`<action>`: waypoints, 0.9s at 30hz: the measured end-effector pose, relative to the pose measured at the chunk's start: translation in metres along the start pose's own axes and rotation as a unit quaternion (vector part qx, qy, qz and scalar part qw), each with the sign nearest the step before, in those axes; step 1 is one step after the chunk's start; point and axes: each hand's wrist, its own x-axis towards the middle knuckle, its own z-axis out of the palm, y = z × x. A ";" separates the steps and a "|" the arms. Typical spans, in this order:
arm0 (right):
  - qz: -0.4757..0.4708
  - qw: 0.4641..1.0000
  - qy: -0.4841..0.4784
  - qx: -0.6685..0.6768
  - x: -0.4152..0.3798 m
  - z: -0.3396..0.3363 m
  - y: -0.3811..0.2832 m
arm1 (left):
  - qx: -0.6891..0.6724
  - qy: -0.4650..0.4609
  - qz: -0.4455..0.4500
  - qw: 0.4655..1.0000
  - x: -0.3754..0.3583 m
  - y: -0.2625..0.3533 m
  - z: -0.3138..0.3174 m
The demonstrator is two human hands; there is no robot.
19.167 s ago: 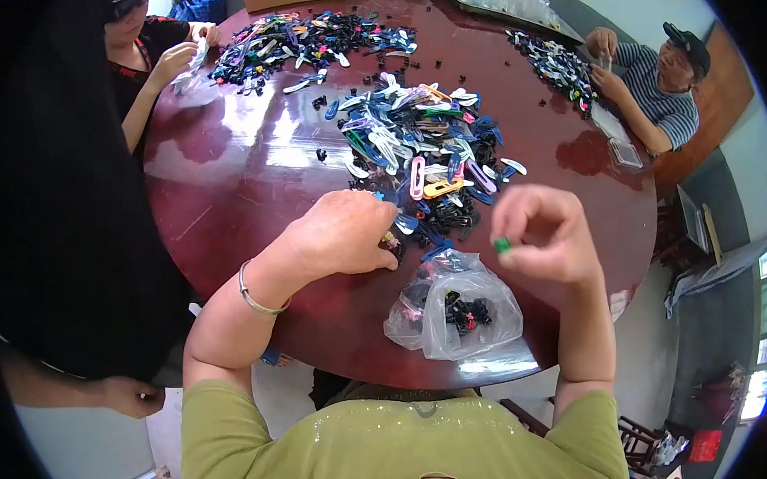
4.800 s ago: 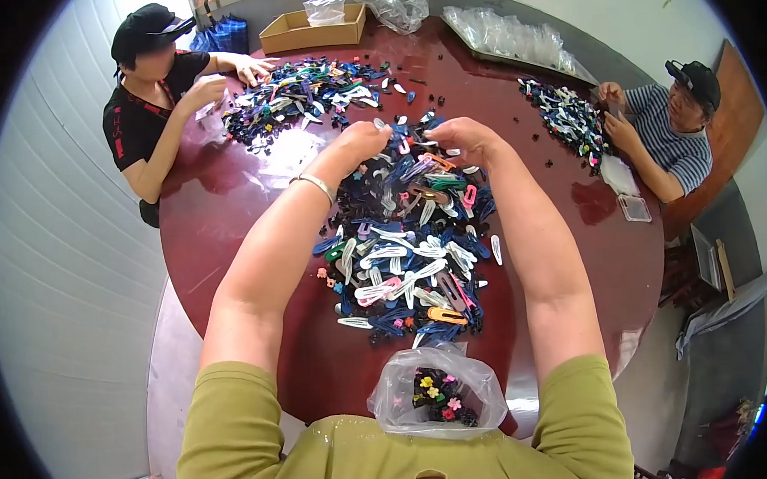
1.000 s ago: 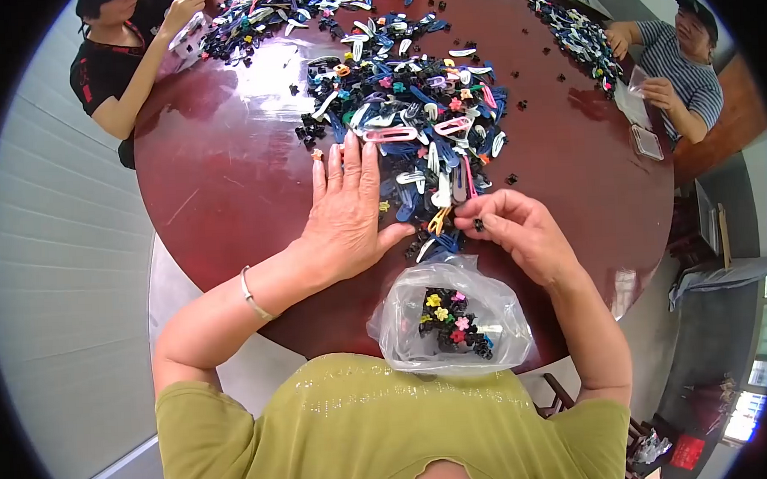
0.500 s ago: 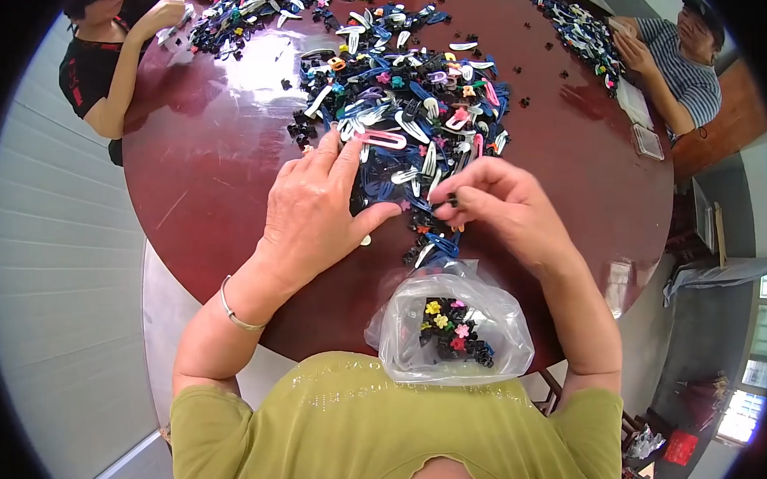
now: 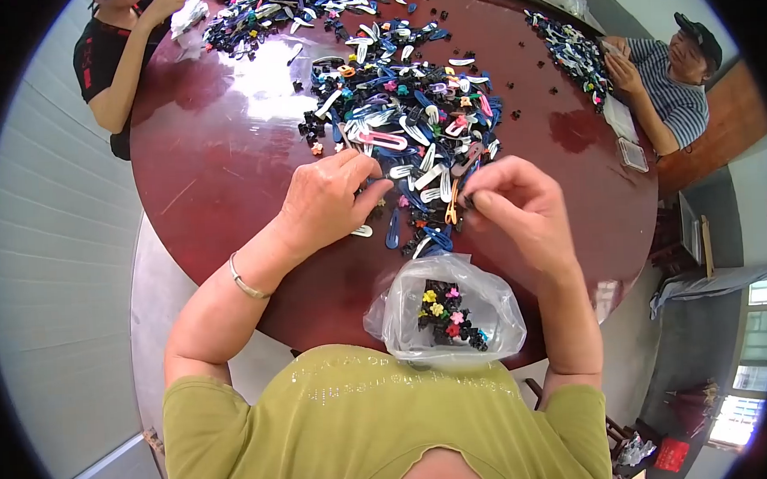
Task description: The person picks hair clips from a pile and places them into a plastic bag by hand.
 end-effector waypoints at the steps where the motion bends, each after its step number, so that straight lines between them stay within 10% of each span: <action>1: -0.047 0.998 -0.030 -0.020 -0.008 0.003 -0.009 | -0.035 0.008 -0.002 0.999 0.000 0.001 -0.001; 7: -0.123 0.959 -0.174 -0.189 -0.046 0.008 -0.050 | -0.157 -0.003 -0.078 0.984 0.003 0.017 -0.006; 13: -0.189 0.927 -0.094 -0.312 -0.043 0.002 -0.035 | -0.393 -0.149 -0.182 0.889 0.004 0.027 -0.023; 18: -0.051 0.933 0.039 -0.355 -0.016 -0.034 -0.009 | -0.490 -0.369 -0.138 0.778 0.004 0.035 -0.036; 27: 0.017 0.878 0.059 -0.475 -0.008 -0.074 0.007 | -0.582 -0.432 -0.129 0.676 0.006 0.017 -0.035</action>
